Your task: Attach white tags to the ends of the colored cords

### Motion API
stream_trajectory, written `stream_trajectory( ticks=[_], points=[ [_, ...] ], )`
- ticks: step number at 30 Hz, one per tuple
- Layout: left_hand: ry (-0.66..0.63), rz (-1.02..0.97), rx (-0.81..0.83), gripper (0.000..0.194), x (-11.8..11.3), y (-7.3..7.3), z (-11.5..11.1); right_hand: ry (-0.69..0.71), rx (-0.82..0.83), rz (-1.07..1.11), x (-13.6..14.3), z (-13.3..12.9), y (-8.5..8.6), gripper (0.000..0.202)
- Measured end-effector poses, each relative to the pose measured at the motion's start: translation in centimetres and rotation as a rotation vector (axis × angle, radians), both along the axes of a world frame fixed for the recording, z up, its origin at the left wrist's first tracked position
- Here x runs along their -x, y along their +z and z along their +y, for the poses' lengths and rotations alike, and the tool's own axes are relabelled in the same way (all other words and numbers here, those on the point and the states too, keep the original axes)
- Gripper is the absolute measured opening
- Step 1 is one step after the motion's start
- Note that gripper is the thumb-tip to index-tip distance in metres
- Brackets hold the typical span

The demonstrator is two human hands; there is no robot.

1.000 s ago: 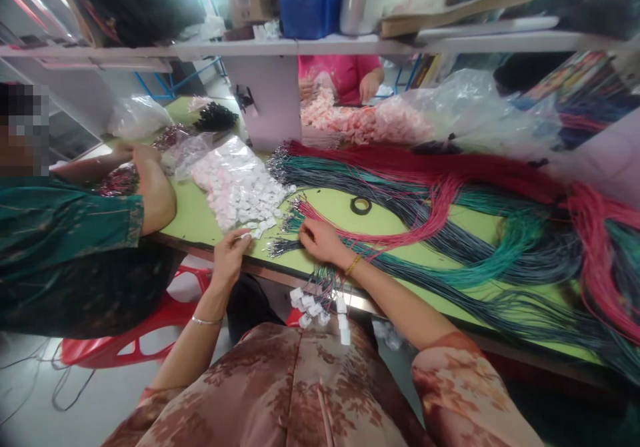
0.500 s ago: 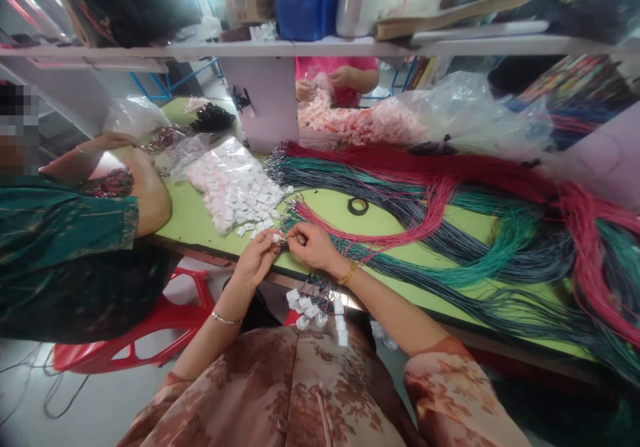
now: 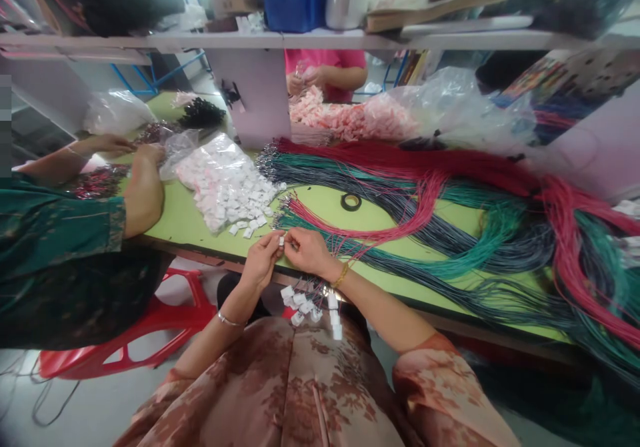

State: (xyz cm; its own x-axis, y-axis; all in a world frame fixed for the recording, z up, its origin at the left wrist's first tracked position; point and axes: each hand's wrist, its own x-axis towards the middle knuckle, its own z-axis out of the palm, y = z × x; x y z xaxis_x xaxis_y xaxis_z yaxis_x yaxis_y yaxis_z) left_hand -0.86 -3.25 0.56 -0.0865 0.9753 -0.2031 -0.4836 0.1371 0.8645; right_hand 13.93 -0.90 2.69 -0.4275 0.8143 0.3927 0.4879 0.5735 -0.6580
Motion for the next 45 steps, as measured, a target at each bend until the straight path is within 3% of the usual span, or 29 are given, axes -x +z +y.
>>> stream_trajectory(
  ticks=[4, 10, 14, 16, 19, 26, 33, 40, 45],
  points=[
    [0.042, 0.048, 0.001, 0.032, -0.5, -0.6, -0.4, 0.041, 0.028, -0.080, 0.0, -0.5, -0.4, 0.013],
    [0.052, 0.130, -0.028, 0.030, -1.0, -1.1, -0.5, -0.046, 0.038, -0.189, -0.2, -1.1, -1.0, 0.015],
    [0.021, 0.115, -0.010, 0.029, -0.5, -1.1, 0.2, 0.023, 0.164, -0.098, -1.1, 1.4, -0.3, 0.022],
    [0.029, 0.112, -0.016, 0.027, -0.1, -1.1, 0.7, -0.035, 0.182, -0.130, -1.2, 3.5, -0.2, 0.021],
    [0.023, 0.125, -0.020, 0.026, 0.3, -1.3, 1.2, -0.177, 0.177, -0.357, -0.9, 5.7, -0.4, 0.011],
    [0.003, 0.199, -0.004, 0.030, 0.4, -1.8, 1.3, -0.191, 0.134, -0.521, -0.4, 5.9, -1.2, 0.012],
    [0.060, 0.120, -0.069, 0.031, 0.0, -1.5, 2.0, -0.194, 0.087, -0.311, -2.0, 5.9, -0.6, 0.012],
    [0.054, 0.054, -0.061, 0.026, -0.1, -1.6, 2.7, 0.040, 0.268, 0.141, 1.2, 7.1, 0.3, 0.017],
    [0.050, -0.013, -0.060, 0.025, 0.2, -1.7, 2.4, 0.075, 0.363, 0.267, 1.9, 6.2, 0.4, 0.017]
  ],
)
